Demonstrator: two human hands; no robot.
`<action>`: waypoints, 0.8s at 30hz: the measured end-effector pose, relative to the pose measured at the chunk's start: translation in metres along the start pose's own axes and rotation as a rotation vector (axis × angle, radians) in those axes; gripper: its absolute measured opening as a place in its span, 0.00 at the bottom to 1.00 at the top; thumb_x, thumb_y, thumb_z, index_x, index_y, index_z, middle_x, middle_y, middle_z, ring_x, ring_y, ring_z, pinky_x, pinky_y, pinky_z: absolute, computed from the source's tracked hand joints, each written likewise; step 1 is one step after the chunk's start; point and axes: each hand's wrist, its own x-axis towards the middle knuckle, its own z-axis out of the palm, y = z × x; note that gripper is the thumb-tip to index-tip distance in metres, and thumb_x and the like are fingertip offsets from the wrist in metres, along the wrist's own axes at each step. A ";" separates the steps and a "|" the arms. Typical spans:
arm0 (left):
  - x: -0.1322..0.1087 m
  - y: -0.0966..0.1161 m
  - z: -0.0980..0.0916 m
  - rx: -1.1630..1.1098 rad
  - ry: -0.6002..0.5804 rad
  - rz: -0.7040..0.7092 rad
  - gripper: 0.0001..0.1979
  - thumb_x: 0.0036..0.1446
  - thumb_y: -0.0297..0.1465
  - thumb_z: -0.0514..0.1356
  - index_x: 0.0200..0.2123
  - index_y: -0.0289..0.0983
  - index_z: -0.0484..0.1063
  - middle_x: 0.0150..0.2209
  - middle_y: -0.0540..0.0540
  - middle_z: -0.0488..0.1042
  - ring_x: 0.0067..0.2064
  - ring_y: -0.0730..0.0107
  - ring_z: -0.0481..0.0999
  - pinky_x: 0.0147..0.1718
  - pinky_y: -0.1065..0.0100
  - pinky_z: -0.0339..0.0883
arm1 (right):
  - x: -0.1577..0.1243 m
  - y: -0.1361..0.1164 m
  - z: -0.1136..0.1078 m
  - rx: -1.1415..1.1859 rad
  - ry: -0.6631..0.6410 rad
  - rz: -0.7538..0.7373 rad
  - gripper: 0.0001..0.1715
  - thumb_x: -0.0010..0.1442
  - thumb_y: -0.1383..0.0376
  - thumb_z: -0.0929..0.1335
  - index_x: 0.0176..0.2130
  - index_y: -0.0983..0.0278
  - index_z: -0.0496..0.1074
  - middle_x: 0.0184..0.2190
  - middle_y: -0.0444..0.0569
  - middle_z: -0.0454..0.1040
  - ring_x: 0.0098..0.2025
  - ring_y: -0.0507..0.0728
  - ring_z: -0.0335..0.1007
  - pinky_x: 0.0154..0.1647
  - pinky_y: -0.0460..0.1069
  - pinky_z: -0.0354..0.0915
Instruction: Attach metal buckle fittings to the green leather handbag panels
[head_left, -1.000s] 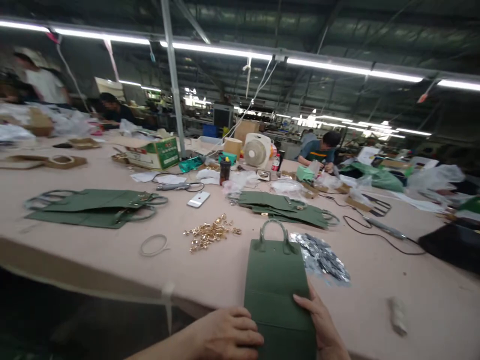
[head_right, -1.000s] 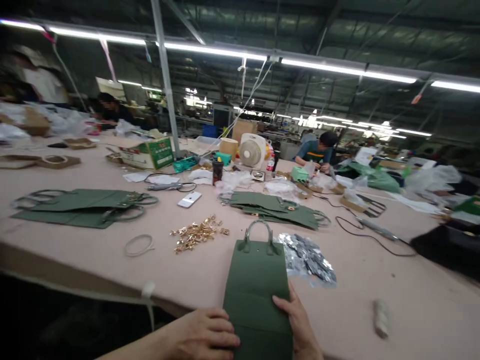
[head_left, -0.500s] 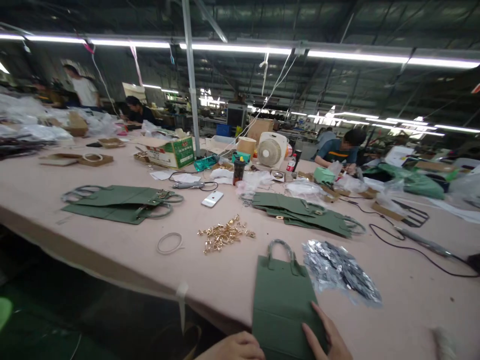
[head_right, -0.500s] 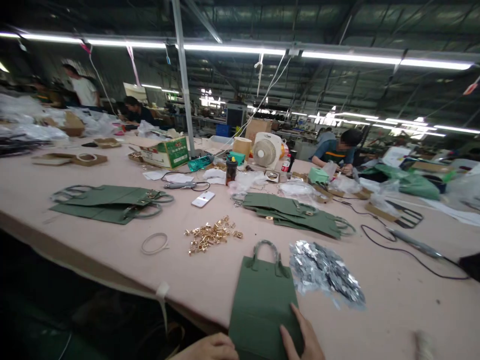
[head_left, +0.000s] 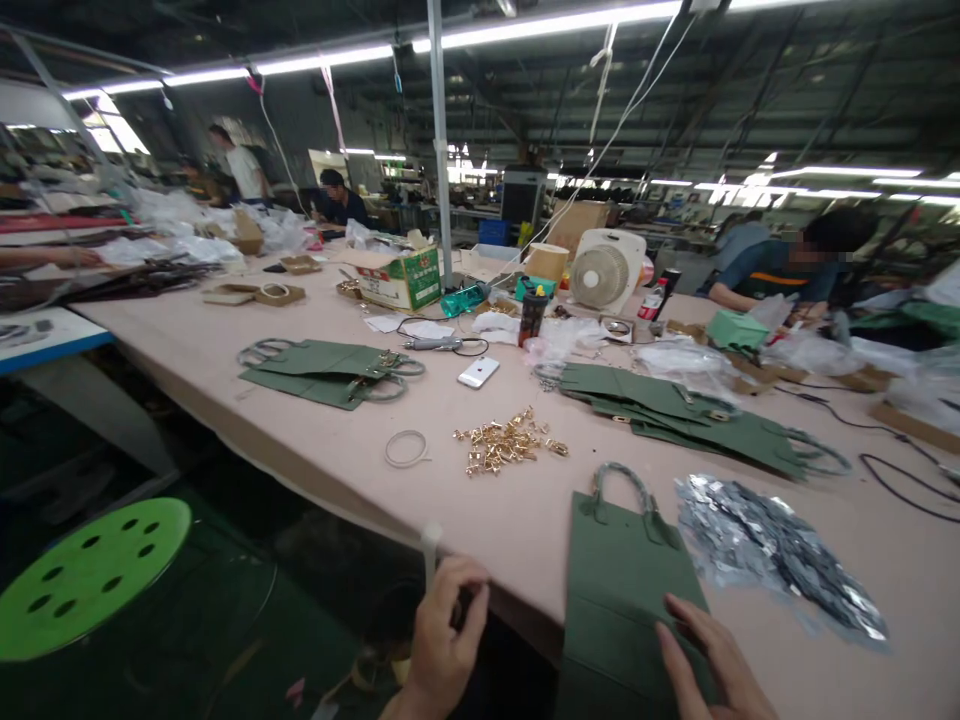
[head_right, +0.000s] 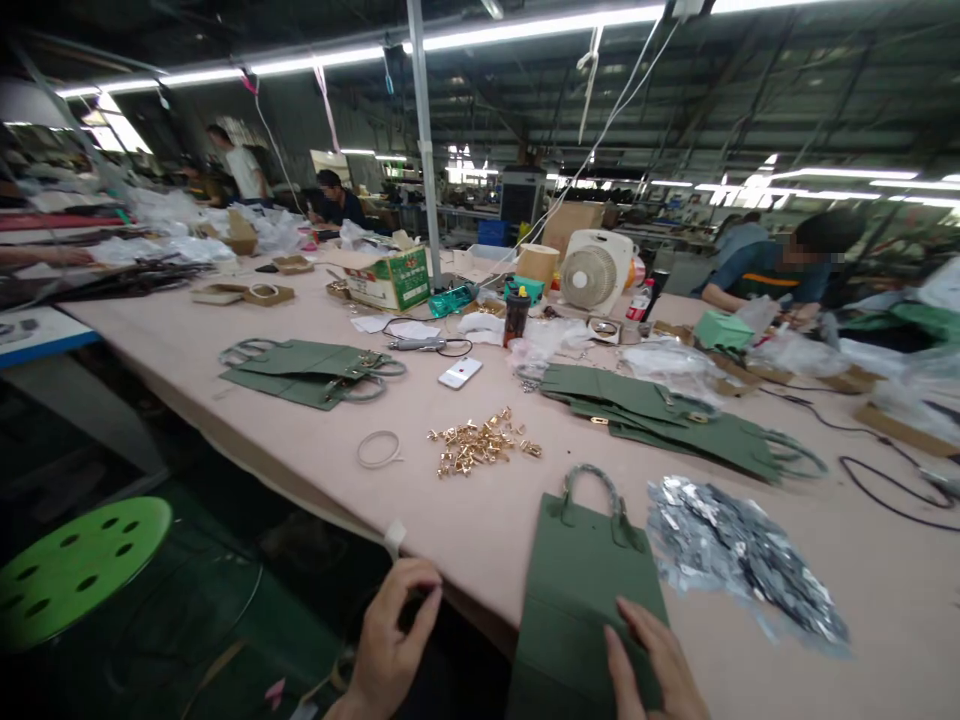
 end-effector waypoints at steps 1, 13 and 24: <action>0.003 -0.010 -0.009 0.051 0.084 -0.087 0.06 0.67 0.32 0.59 0.46 0.41 0.73 0.44 0.43 0.76 0.45 0.61 0.79 0.45 0.60 0.77 | 0.002 -0.003 0.005 0.027 -0.022 -0.060 0.20 0.68 0.54 0.69 0.55 0.60 0.75 0.52 0.54 0.80 0.52 0.65 0.80 0.55 0.56 0.77; 0.043 -0.074 -0.061 0.449 0.050 -0.216 0.15 0.64 0.46 0.61 0.42 0.43 0.81 0.54 0.41 0.73 0.59 0.46 0.68 0.61 0.39 0.61 | 0.039 -0.077 0.055 0.316 -0.328 -0.212 0.13 0.70 0.63 0.67 0.52 0.57 0.78 0.50 0.52 0.81 0.52 0.59 0.80 0.55 0.51 0.76; 0.025 -0.082 -0.060 0.411 0.079 -0.078 0.10 0.69 0.38 0.57 0.42 0.44 0.77 0.53 0.43 0.75 0.60 0.51 0.68 0.60 0.46 0.64 | 0.077 -0.152 0.097 0.471 -0.669 -0.233 0.19 0.68 0.68 0.65 0.56 0.58 0.75 0.53 0.53 0.77 0.56 0.59 0.75 0.62 0.53 0.70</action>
